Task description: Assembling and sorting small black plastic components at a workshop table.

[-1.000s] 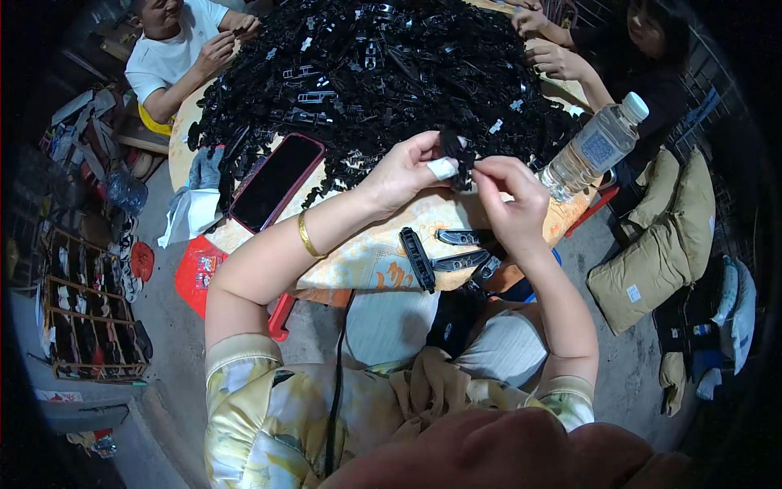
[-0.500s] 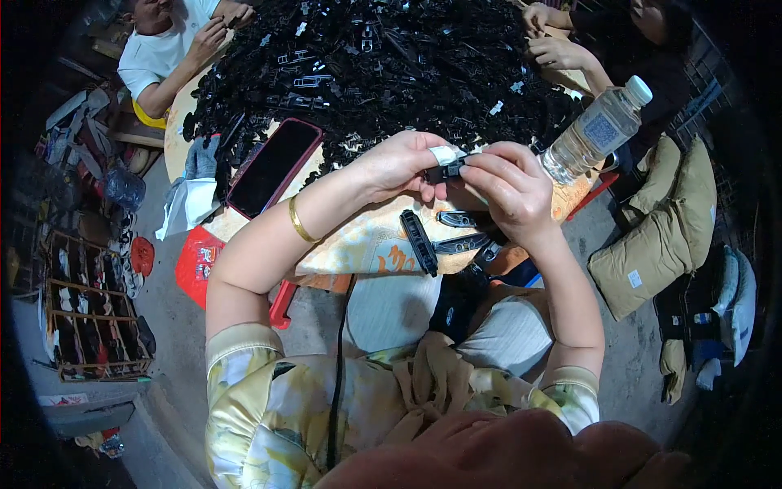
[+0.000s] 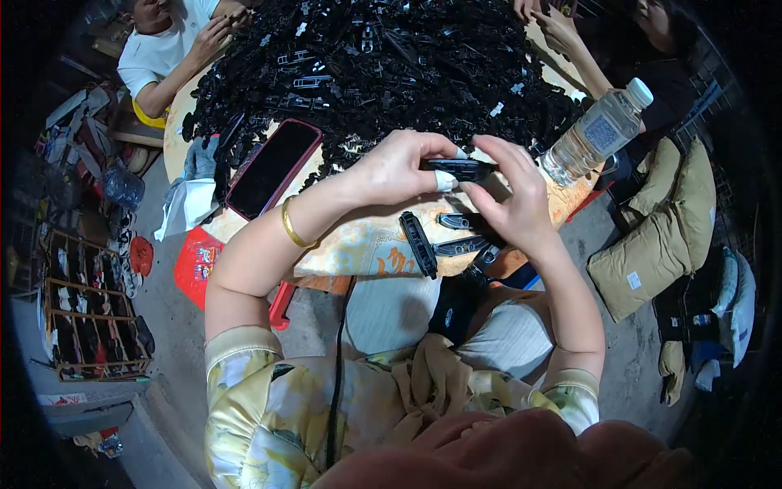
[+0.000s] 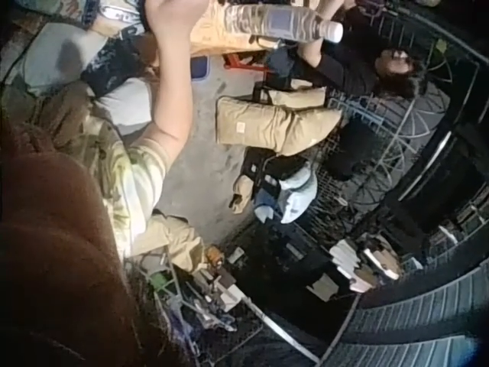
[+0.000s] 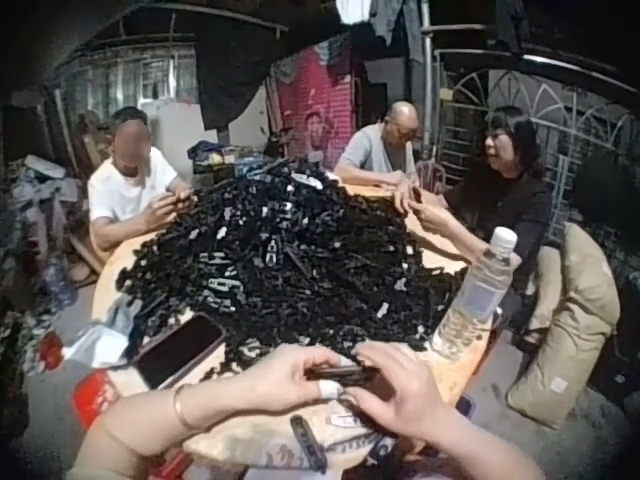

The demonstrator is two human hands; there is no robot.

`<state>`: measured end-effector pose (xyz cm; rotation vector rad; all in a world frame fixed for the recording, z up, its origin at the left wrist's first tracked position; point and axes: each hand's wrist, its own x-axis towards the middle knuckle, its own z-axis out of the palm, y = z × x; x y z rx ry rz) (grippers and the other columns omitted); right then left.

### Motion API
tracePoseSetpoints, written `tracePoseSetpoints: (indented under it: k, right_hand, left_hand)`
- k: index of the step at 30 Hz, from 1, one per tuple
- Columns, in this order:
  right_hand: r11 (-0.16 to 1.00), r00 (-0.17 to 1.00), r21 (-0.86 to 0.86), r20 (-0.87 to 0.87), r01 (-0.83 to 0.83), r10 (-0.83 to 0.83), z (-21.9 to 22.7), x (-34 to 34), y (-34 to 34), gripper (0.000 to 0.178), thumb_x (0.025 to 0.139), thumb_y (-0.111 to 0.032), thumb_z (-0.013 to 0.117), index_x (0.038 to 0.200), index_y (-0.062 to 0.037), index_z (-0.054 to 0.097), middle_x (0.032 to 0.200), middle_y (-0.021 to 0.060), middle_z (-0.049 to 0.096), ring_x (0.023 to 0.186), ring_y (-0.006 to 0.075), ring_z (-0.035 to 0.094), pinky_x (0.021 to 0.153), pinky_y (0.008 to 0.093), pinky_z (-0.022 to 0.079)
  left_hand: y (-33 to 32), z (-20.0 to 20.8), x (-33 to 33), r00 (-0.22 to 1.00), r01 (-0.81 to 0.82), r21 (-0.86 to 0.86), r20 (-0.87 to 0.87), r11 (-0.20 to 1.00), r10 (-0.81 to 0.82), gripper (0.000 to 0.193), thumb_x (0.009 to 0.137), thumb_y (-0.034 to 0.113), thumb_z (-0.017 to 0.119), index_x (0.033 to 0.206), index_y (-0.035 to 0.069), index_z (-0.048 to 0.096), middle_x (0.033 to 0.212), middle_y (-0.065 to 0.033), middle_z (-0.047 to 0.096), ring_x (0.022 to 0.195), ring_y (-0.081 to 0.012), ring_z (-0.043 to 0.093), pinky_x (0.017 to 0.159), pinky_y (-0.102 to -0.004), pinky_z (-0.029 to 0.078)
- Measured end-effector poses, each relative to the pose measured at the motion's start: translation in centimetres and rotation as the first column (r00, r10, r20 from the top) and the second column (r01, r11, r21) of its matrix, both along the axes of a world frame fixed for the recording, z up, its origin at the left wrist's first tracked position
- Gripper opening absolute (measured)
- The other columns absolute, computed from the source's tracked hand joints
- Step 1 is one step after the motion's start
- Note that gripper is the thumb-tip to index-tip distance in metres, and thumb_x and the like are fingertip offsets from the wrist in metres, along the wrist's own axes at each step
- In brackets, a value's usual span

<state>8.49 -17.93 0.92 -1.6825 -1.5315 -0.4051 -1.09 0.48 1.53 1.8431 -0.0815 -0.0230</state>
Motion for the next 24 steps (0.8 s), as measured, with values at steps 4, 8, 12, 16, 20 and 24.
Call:
tracePoseSetpoints:
  k: [4,8,12,16,20,24]
  right_hand:
    - [0.952,0.820,-0.299,-0.560,-0.065,-0.119,-0.2,0.2,-0.7,0.031,0.077,-0.007,0.070,0.105,0.0039,0.061,0.089,0.0100,0.066,0.077,0.0117,0.062,0.069,0.0239,0.052]
    - [0.953,0.906,-0.300,-0.389,0.046,-0.166,-0.3,-0.1,-0.8,0.028,0.077,-0.009,0.071,0.100,0.0038,0.063,0.082,0.0068,0.067,0.072,0.0091,0.062,0.065,0.0234,0.051]
    - [0.883,0.820,-0.454,-0.547,-0.120,-0.170,-0.7,1.9,-1.5,0.026,0.077,-0.010,0.072,0.098,0.0031,0.064,0.080,0.0052,0.066,0.070,0.0081,0.060,0.063,0.0227,0.050]
    - [0.967,0.764,-0.212,-0.644,-0.140,-0.030,-1.7,3.2,-0.4,0.025,0.078,-0.021,0.070,0.091,0.0000,0.068,0.078,0.0093,0.068,0.068,0.0130,0.062,0.062,0.0266,0.049]
    - [0.965,0.965,-0.227,-0.191,0.132,-0.177,-2.1,3.4,1.4,0.031,0.072,-0.024,0.075,0.093,-0.0033,0.068,0.080,0.0119,0.064,0.069,0.0211,0.063,0.063,0.0309,0.050]
    - [0.974,0.988,-0.170,-0.006,0.152,-0.155,-2.1,2.1,2.2,0.027,0.071,-0.027,0.073,0.087,-0.0063,0.067,0.075,0.0106,0.059,0.069,0.0288,0.061,0.063,0.0379,0.049]
  left_hand:
    - [-1.5,1.2,-1.0,0.989,-0.095,0.376,0.144,0.922,0.043,0.028,0.081,0.011,0.065,0.105,-0.002,0.060,0.078,-0.0062,0.065,0.070,-0.0062,0.057,0.061,-0.0228,0.048]
    - [-1.4,0.4,-0.8,0.973,-0.144,0.346,0.221,0.927,0.069,0.027,0.080,0.012,0.065,0.104,-0.001,0.060,0.076,-0.0071,0.065,0.065,-0.0068,0.055,0.055,-0.0240,0.044]
    - [-1.6,0.6,-0.2,0.998,0.013,0.414,0.056,0.910,-0.040,0.025,0.078,0.013,0.065,0.100,0.001,0.061,0.083,-0.0110,0.065,0.074,-0.0162,0.061,0.065,-0.0311,0.047]
    - [-0.7,-0.2,0.3,0.942,0.100,0.584,0.205,0.805,-0.265,0.028,0.074,0.015,0.066,0.098,0.001,0.062,0.088,-0.0136,0.062,0.082,-0.0276,0.058,0.073,-0.0361,0.046]
    - [1.8,3.5,2.5,0.986,0.045,0.580,0.104,0.813,-0.129,0.024,0.076,0.015,0.065,0.095,0.001,0.065,0.096,-0.0156,0.064,0.086,-0.0285,0.060,0.082,-0.0365,0.047]
    - [7.3,4.3,6.7,0.792,-0.581,0.781,0.608,0.228,-0.062,0.025,0.073,0.011,0.064,0.096,0.001,0.062,0.099,-0.0133,0.062,0.095,-0.0299,0.055,0.084,-0.0378,0.046]
